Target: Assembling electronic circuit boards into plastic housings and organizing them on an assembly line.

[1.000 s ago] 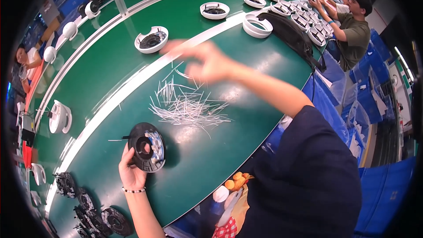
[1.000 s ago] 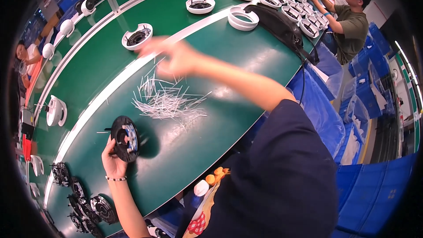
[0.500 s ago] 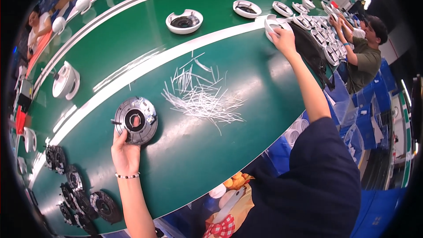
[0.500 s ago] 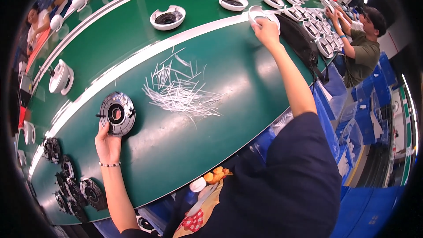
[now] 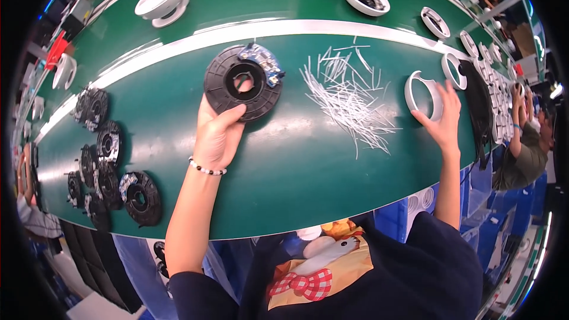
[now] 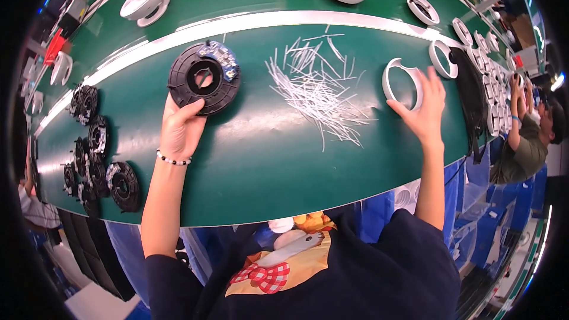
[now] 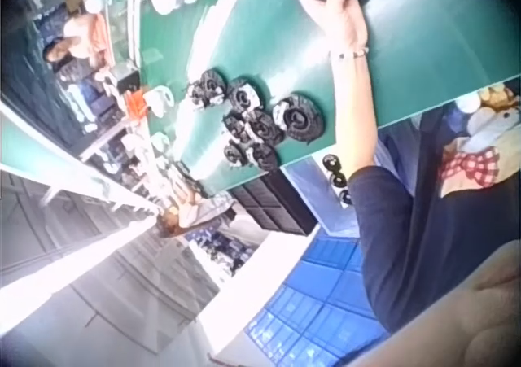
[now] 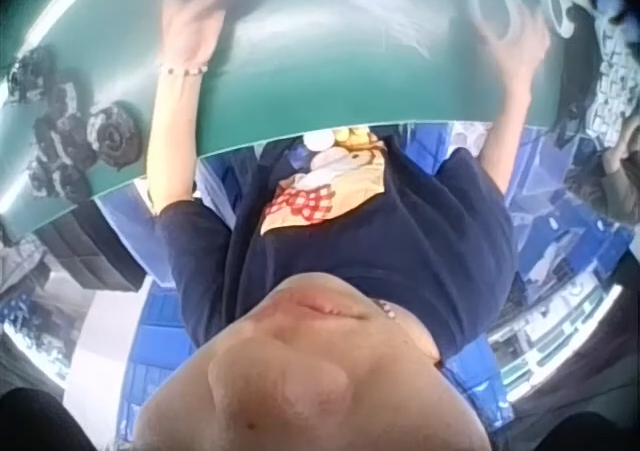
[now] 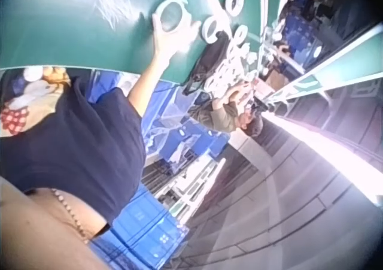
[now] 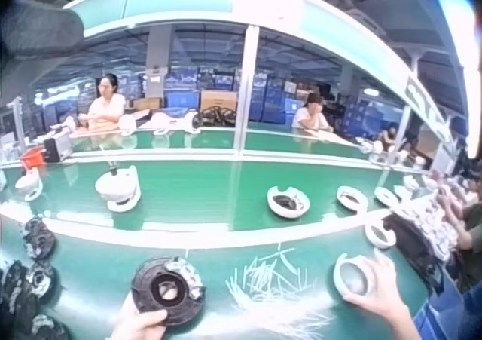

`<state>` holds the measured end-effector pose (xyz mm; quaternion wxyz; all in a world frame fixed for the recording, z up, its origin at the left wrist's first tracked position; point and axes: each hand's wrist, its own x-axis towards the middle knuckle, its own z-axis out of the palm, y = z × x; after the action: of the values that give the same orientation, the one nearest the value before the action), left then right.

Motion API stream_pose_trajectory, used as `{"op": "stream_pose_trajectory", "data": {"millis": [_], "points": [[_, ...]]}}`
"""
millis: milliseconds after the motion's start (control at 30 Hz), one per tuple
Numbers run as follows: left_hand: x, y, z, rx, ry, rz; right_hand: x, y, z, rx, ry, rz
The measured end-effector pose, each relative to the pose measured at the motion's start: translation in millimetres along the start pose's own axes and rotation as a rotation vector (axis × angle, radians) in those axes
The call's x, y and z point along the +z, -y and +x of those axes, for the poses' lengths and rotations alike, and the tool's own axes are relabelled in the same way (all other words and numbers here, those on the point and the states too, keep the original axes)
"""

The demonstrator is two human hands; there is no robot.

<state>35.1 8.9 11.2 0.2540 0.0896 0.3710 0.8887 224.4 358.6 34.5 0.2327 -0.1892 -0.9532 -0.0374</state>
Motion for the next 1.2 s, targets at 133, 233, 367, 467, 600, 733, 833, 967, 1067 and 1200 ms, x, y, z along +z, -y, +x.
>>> {"op": "stream_pose_trajectory", "data": {"millis": [133,233,367,467,600,733,833,967,1067,1200], "points": [[0.1,-0.7,-1.8,-0.029,0.04,0.007,16.6,-27.6,20.8,0.273,0.372,0.239],[-0.4,-0.4,-2.6,-0.03,0.085,0.034,12.8,-29.0,32.8,0.341,0.48,0.408],[4.4,0.7,0.3,-0.021,0.1,0.006,14.2,-36.4,40.3,0.256,0.253,0.243],[2.0,3.5,-0.9,-0.036,0.141,0.05,-4.7,38.1,45.8,0.108,0.039,0.77],[-1.5,7.6,-6.1,-0.139,0.147,0.029,-4.2,160.6,47.2,-0.331,0.173,1.184],[2.4,10.4,-8.1,-0.184,0.22,-0.12,-2.1,208.1,45.4,-0.391,0.311,0.93],[4.6,1.3,-11.1,-0.273,0.323,-0.348,6.6,222.6,40.7,-0.402,0.342,0.984],[4.6,-1.9,-8.4,-0.313,0.269,-0.484,10.5,230.4,37.9,-0.502,0.288,0.891],[3.8,-2.0,-6.7,-0.283,0.159,-0.4,6.2,234.2,37.2,-0.521,0.333,0.924],[3.1,-2.1,-3.2,-0.267,0.173,-0.351,2.4,227.3,42.3,-0.497,0.298,1.086]]}}
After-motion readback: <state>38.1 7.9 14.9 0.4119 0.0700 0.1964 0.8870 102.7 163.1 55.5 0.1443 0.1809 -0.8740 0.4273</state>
